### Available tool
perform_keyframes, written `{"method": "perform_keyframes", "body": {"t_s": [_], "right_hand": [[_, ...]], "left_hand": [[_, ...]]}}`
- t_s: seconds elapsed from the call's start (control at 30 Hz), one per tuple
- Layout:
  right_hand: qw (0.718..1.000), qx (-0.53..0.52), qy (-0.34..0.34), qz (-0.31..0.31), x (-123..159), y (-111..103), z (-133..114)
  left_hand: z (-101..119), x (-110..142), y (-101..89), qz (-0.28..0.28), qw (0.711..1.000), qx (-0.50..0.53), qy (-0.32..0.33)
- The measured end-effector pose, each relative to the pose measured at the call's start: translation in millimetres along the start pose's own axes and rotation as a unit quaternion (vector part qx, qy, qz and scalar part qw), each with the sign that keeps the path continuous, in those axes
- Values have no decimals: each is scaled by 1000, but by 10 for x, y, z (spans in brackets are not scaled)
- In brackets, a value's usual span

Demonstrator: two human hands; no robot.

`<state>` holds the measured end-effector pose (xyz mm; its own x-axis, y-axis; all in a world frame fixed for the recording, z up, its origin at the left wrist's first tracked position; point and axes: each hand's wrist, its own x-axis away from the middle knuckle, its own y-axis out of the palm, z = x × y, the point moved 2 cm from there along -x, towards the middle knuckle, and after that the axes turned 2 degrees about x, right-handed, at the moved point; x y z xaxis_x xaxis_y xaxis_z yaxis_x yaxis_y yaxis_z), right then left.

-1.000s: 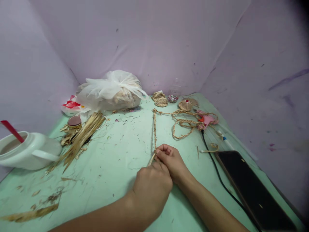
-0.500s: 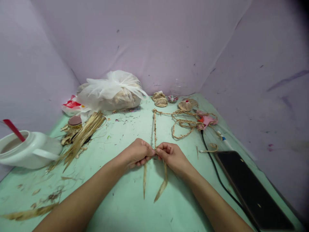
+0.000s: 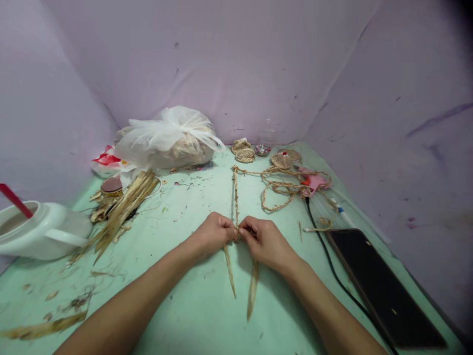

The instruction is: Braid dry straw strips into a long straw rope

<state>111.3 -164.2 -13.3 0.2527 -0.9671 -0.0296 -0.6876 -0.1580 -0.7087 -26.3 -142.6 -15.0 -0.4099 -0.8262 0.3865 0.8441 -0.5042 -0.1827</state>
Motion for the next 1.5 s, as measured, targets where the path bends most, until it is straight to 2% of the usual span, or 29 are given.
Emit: {"method": "perform_keyframes", "body": {"t_s": [0.13, 0.2, 0.27, 0.37, 0.47, 0.57, 0.63, 0.7, 0.8, 0.87, 0.93, 1.0, 1.03, 1.07, 1.13, 1.23, 1.37, 1.5], "right_hand": [[995, 63, 79, 11, 62, -62, -63], [992, 78, 95, 3, 106, -59, -123], [990, 113, 85, 7, 153, -27, -196], [980, 195, 33, 26, 218, 74, -293], [966, 257, -14, 30, 257, 181, -342], [964, 265, -27, 15, 256, 190, -343], [976, 215, -18, -3, 228, 130, -311], [992, 125, 23, -2, 178, 40, -243], [991, -41, 116, 51, 86, -56, -109], [969, -185, 162, 33, 36, -27, -59], [918, -342, 197, -42, 12, 60, -68], [864, -439, 228, -95, 14, 132, -103], [851, -454, 245, -102, 19, 153, -113], [850, -449, 257, -97, 23, 163, -113], [873, -407, 256, -76, 19, 164, -91], [909, -356, 213, -36, -11, 160, -27], [918, -348, 190, -14, -44, 188, 41], [920, -343, 192, -11, -34, 209, 30]], "left_hand": [[-64, -33, 28, 27, 1000, -13, -1], [-68, -40, 42, 36, 999, -5, -4], [-55, -32, 58, 47, 999, 14, -15], [-29, -1, 76, 58, 996, 54, -43], [-23, 21, 78, 39, 994, 84, -65], [-27, 14, 49, 11, 995, 77, -58], [-12, 7, 16, -5, 997, 57, -44], [18, 9, -21, -18, 998, 37, -40], [65, 31, -62, -40, 998, 23, -48], [80, 44, -73, -53, 997, 24, -45], [79, 49, -75, -60, 997, 25, -39], [72, 45, -73, -64, 997, 17, -34], [67, 42, -71, -66, 997, 11, -36], [63, 38, -69, -70, 997, 4, -39], [55, 26, -67, -75, 996, -7, -38], [41, 5, -80, -68, 997, -43, -15], [61, 25, -138, -1, 984, -180, -4], [210, 178, -128, 68, 939, -338, -15]]}}
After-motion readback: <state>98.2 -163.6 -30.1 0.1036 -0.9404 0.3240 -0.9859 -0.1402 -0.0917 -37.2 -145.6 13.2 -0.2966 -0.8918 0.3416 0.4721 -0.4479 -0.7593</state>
